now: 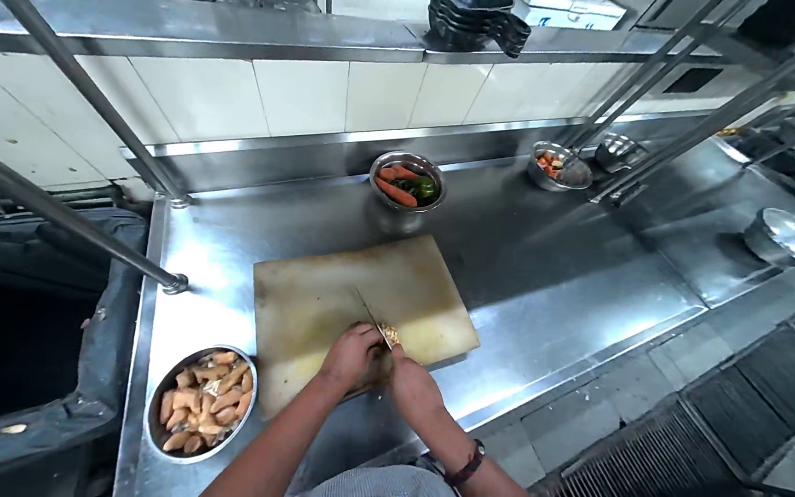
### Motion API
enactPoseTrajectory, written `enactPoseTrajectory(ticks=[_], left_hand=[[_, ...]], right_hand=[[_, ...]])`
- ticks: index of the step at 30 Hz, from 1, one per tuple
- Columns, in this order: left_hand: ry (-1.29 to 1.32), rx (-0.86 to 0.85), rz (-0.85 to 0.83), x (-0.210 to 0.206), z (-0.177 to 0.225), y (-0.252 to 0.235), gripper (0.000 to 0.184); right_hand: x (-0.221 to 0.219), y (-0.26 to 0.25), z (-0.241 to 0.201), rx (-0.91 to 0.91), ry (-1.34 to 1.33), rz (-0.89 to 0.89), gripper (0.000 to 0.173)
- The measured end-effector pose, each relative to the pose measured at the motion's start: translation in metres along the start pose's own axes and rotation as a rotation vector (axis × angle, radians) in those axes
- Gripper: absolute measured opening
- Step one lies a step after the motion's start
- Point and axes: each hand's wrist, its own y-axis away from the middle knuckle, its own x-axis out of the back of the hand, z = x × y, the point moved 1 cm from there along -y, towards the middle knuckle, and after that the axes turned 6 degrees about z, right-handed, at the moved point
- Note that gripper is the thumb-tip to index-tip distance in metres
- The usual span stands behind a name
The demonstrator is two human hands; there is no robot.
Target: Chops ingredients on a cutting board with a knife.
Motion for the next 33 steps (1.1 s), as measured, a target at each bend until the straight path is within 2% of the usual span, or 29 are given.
enactPoseTrajectory(ticks=[4,8,12,16,20,24,28,32,33], left_hand=[[-0.031,-0.048,0.016,-0.001,0.002,0.001,0.022],[-0.014,-0.002,-0.010,0.001,0.005,0.001,0.026],[-0.007,-0.038,0.032,-0.002,0.001,0.002,0.021],[0.014,-0.002,0.022,-0.003,0.002,0.003,0.025],[0.017,-0.065,0.069,-0.003,-0.002,0.005,0.020],[0.030,-0.029,0.054,-0.004,-0.002,0.005,0.025],[0.026,-0.106,0.099,-0.006,-0.009,0.007,0.019],[0.037,-0.106,0.143,-0.012,-0.010,0.007,0.022],[0.024,-0.110,0.141,-0.010,-0.011,0.006,0.022]], right_hand=[[0.030,0.023,-0.004,-0.029,0.014,-0.099,0.043],[-0.003,0.001,-0.001,-0.026,-0.016,0.005,0.040],[0.033,0.023,-0.003,-0.023,0.014,-0.108,0.043],[-0.003,0.000,0.000,-0.012,0.001,-0.009,0.040],[0.031,0.020,-0.006,-0.028,0.035,-0.123,0.042],[-0.002,0.000,-0.002,-0.011,0.005,-0.019,0.041],[0.032,0.022,-0.006,-0.017,0.024,-0.133,0.042],[-0.003,0.000,-0.001,-0.006,0.006,-0.030,0.041],[0.002,0.000,-0.003,0.001,0.007,-0.031,0.040]])
